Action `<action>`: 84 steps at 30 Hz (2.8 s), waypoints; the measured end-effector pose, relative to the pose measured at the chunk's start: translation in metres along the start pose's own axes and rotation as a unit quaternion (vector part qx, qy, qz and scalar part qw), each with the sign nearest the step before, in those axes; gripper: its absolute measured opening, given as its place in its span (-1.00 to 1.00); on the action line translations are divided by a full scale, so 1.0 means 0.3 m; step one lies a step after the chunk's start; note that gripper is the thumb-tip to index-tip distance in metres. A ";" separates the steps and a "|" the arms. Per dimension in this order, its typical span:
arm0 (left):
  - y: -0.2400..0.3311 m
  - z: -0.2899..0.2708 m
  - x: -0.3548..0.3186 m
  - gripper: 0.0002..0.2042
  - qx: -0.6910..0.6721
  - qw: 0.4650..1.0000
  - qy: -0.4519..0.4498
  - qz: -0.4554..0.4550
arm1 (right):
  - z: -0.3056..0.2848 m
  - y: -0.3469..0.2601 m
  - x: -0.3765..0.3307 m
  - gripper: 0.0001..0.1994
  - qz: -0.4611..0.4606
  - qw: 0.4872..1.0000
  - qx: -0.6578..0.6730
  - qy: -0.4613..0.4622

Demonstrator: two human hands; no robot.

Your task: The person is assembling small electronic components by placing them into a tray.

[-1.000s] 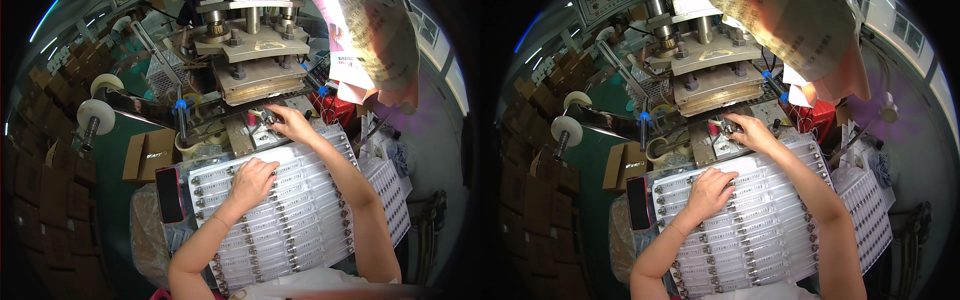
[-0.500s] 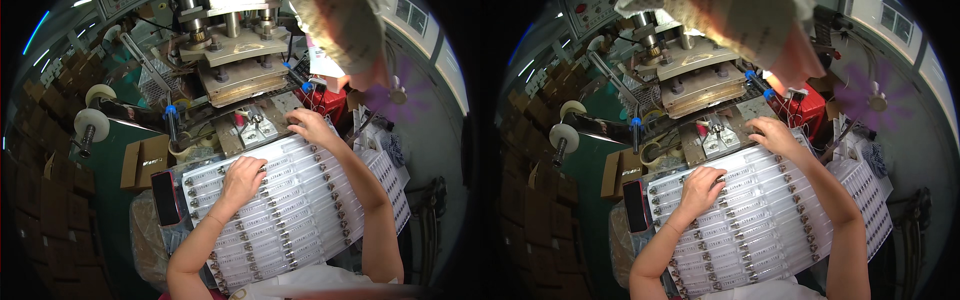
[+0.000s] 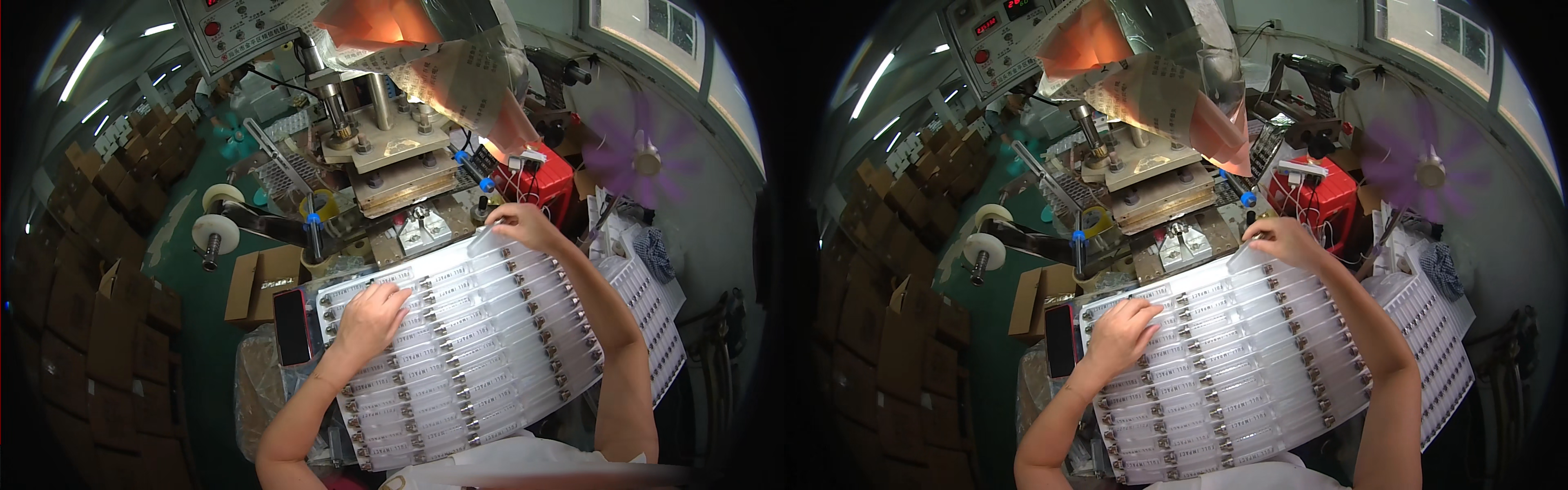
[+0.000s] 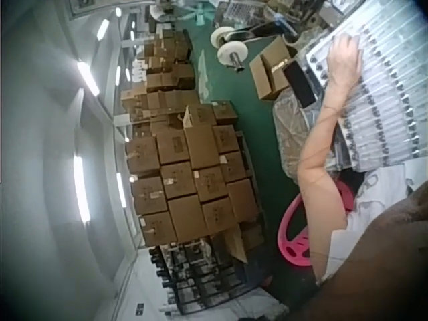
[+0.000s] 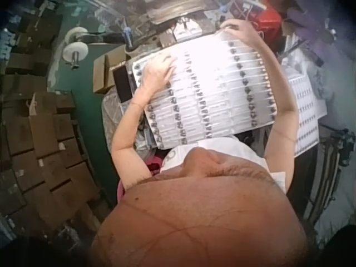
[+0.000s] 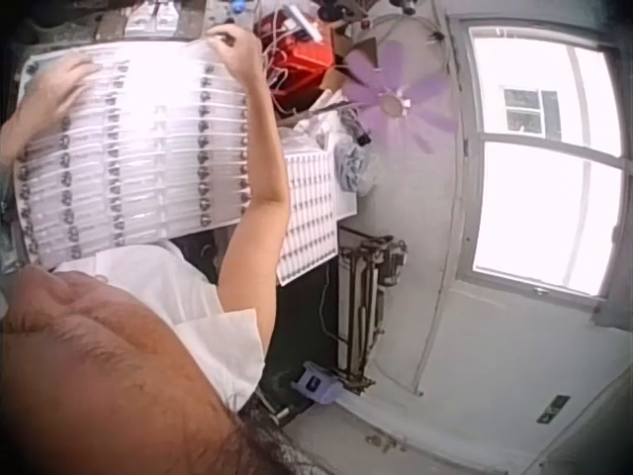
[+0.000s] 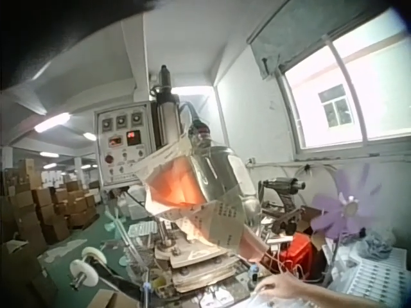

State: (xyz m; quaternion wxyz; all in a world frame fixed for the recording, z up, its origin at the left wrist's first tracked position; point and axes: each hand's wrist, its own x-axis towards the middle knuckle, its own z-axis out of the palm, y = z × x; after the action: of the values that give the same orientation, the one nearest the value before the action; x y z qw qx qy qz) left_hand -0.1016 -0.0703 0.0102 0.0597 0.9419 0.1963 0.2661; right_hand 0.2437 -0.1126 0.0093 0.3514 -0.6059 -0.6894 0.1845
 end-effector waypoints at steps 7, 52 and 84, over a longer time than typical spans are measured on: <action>-0.067 -0.073 -0.072 -0.62 0.000 0.993 -0.003 -0.117 | -0.057 0.029 0.011 -0.79 0.054 0.977 0.188 0.085; -0.132 0.269 0.136 -0.78 -0.123 0.989 0.053 -0.063 | 0.355 -0.030 0.310 -0.43 -0.037 0.992 -0.079 0.092; -0.082 -0.074 -0.047 -0.82 -0.041 0.998 0.016 -0.037 | -0.012 -0.062 -0.078 -0.72 -0.001 0.997 -0.065 -0.044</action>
State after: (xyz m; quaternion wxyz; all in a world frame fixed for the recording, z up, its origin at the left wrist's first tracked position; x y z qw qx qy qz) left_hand -0.1326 -0.0531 0.0171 0.1048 0.9263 0.2207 0.2867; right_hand 0.2336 -0.1395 0.0181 0.2812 -0.6184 -0.7149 0.1657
